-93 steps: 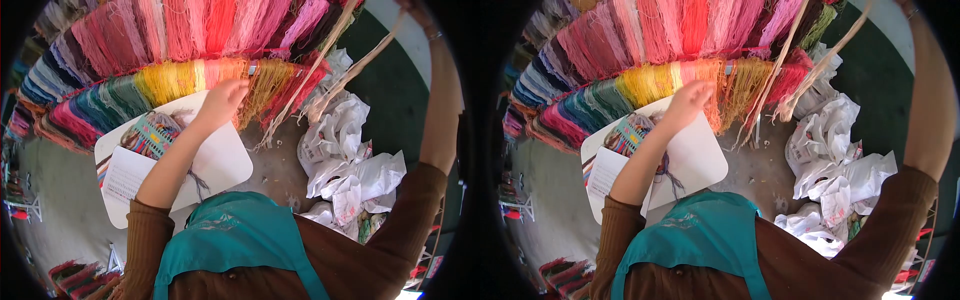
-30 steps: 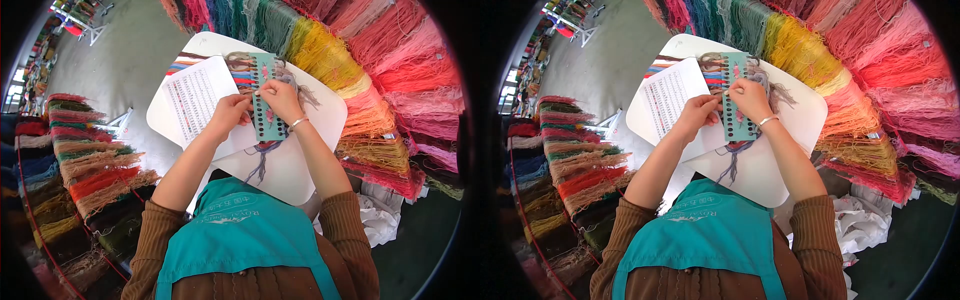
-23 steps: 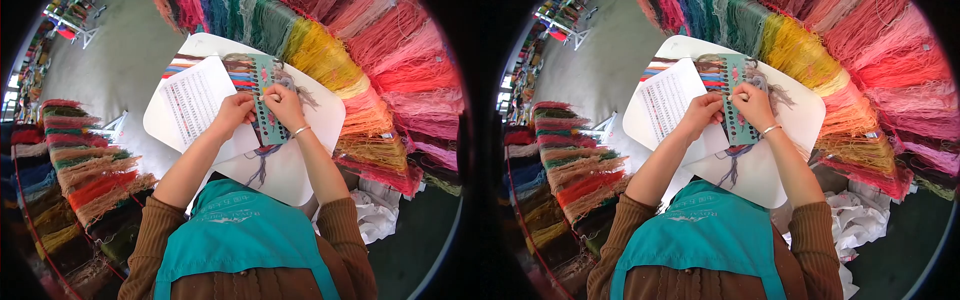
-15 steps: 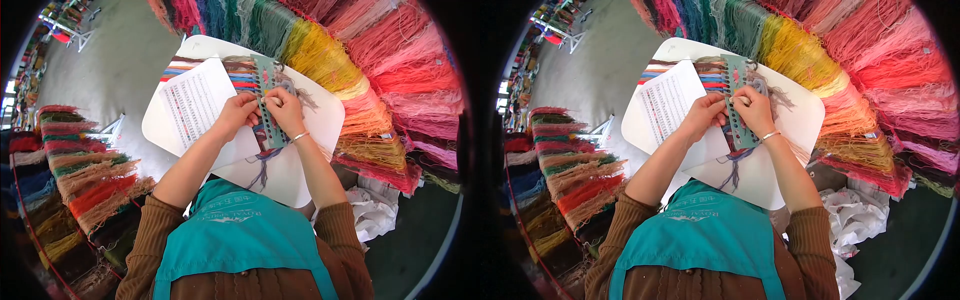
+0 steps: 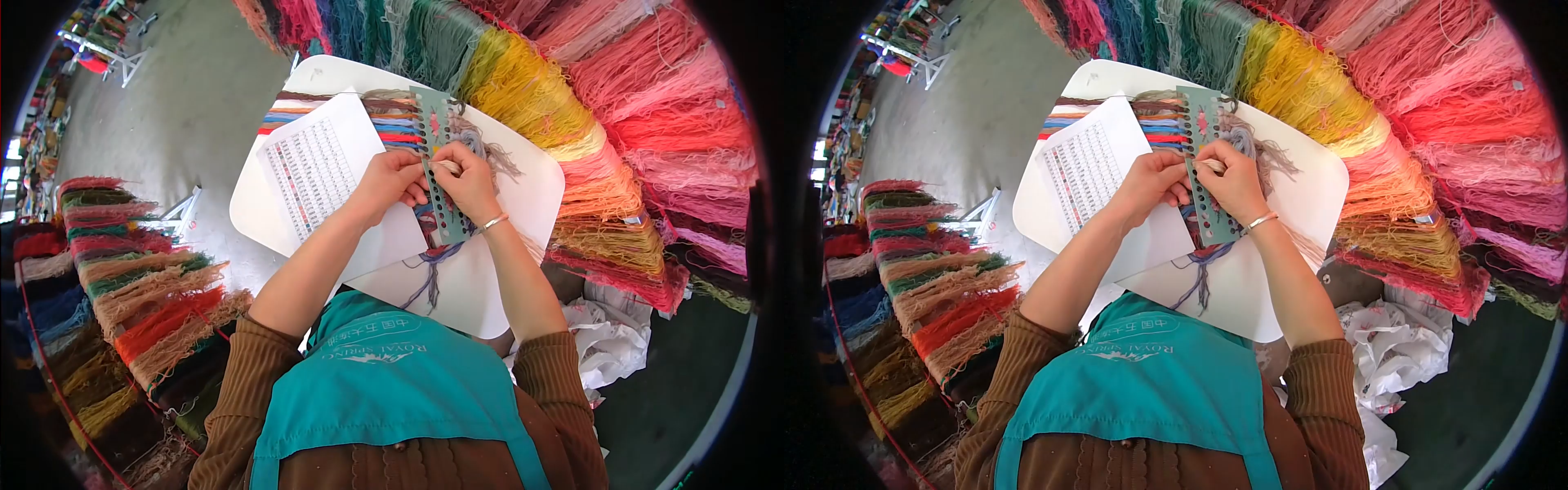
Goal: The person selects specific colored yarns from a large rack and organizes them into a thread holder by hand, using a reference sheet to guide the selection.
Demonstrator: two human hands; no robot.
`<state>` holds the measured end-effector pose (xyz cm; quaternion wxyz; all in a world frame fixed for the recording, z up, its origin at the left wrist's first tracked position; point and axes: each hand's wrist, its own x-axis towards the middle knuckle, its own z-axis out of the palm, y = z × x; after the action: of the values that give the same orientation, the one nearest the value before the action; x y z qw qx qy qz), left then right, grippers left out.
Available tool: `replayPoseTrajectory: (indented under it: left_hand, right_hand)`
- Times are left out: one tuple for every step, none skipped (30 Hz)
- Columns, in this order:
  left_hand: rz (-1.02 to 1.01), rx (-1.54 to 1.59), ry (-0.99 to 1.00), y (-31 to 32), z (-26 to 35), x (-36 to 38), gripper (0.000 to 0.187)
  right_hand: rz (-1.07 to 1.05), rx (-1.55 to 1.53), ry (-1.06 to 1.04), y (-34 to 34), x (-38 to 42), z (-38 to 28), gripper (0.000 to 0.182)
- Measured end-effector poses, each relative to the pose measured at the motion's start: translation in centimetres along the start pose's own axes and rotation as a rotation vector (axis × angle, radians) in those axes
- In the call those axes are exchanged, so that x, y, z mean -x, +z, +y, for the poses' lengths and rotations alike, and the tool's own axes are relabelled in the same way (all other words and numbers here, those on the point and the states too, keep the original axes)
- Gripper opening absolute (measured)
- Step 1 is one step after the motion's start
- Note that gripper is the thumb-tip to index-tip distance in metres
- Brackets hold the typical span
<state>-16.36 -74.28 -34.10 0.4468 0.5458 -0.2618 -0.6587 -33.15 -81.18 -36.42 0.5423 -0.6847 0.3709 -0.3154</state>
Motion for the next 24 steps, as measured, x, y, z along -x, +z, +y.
replayPoseTrajectory:
  left_hand:
    - [0.009, -0.029, 0.013, 0.1, 0.0, 0.0, 0.016]
    - [0.010, -0.027, 0.014, 0.1, -0.1, -0.1, 0.016]
    - [0.019, -0.056, 0.031, 0.0, -0.2, -0.2, 0.016]
    - [0.028, -0.084, 0.048, 0.1, -0.1, -0.1, 0.015]
    - [0.028, -0.084, 0.050, 0.0, 0.0, 0.0, 0.015]
    - [0.045, -0.189, 0.078, -0.3, 0.1, 0.3, 0.016]
    - [0.062, -0.294, 0.106, -0.6, 0.4, 0.6, 0.016]
    - [0.062, -0.293, 0.107, -1.0, 0.7, 1.1, 0.016]
    - [0.103, -0.373, 0.123, -1.6, 1.0, 1.6, 0.017]
    - [0.145, -0.454, 0.138, -2.3, 1.2, 2.1, 0.017]
    - [0.196, -0.485, 0.137, -3.1, 1.3, 2.4, 0.017]
    - [0.221, -0.467, 0.137, -4.1, 1.3, 2.6, 0.018]
    - [0.245, -0.450, 0.136, -4.8, 1.3, 2.8, 0.018]
    - [0.217, -0.406, 0.126, -5.3, 1.1, 3.1, 0.021]
    - [0.223, -0.405, 0.125, -5.3, 0.8, 3.1, 0.021]
    - [0.208, -0.305, 0.085, -5.1, 0.8, 3.3, 0.023]
    - [0.191, -0.205, 0.047, -4.9, 0.8, 3.4, 0.025]
    - [0.195, -0.205, 0.048, -5.0, 0.9, 3.5, 0.025]
    - [0.189, -0.093, 0.014, -4.9, 1.1, 3.5, 0.026]
    - [0.182, 0.018, -0.020, -4.8, 1.1, 3.4, 0.026]
    - [0.179, 0.020, -0.020, -4.7, 1.0, 3.2, 0.026]
    - [0.188, 0.002, -0.011, -4.6, 0.8, 3.0, 0.026]
    - [0.199, -0.017, -0.001, -4.6, 0.5, 2.9, 0.026]
    - [0.200, -0.017, -0.002, -4.7, 0.2, 2.7, 0.026]
  right_hand:
    - [-0.001, 0.001, 0.000, -0.1, 0.0, -0.1, 0.009]
    - [-0.028, -0.003, 0.040, -0.2, 0.0, -0.3, 0.010]
    - [-0.054, -0.008, 0.079, -0.3, -0.1, -0.5, 0.010]
    - [-0.054, -0.007, 0.078, -0.2, -0.1, -0.8, 0.010]
    - [-0.067, -0.019, 0.095, -0.2, -0.2, -1.0, 0.011]
    - [-0.079, -0.030, 0.112, -0.2, -0.2, -1.1, 0.011]
    - [-0.080, -0.029, 0.112, -0.3, -0.3, -1.1, 0.011]
    - [-0.112, 0.031, 0.123, -0.4, -0.6, -1.0, 0.013]
    - [-0.145, 0.091, 0.133, -0.5, -0.7, -1.0, 0.014]
    - [-0.147, 0.091, 0.132, -0.5, -0.9, -1.2, 0.014]
    - [-0.174, 0.147, 0.155, -0.5, -1.1, -1.6, 0.016]
    - [-0.200, 0.203, 0.178, -0.5, -1.2, -1.8, 0.017]
    - [-0.201, 0.202, 0.177, -0.5, -1.4, -1.7, 0.017]
    - [-0.212, 0.215, 0.154, -0.5, -1.5, -1.5, 0.017]
    - [-0.226, 0.229, 0.131, -0.3, -1.7, -1.3, 0.017]
    - [-0.233, 0.227, 0.128, -0.2, -1.7, -1.4, 0.017]
    - [-0.229, 0.251, 0.141, -0.2, -1.7, -1.6, 0.017]
    - [-0.221, 0.275, 0.154, -0.1, -1.7, -1.7, 0.017]
    - [-0.221, 0.276, 0.153, 0.0, -1.7, -1.7, 0.017]
    - [-0.212, 0.291, 0.122, 0.1, -1.6, -1.7, 0.018]
    - [-0.203, 0.306, 0.091, 0.1, -1.5, -1.6, 0.020]
    - [-0.203, 0.308, 0.092, 0.1, -1.5, -1.4, 0.020]
    - [-0.197, 0.357, 0.057, 0.2, -1.5, -1.1, 0.020]
    - [-0.193, 0.405, 0.021, 0.3, -1.5, -1.0, 0.020]
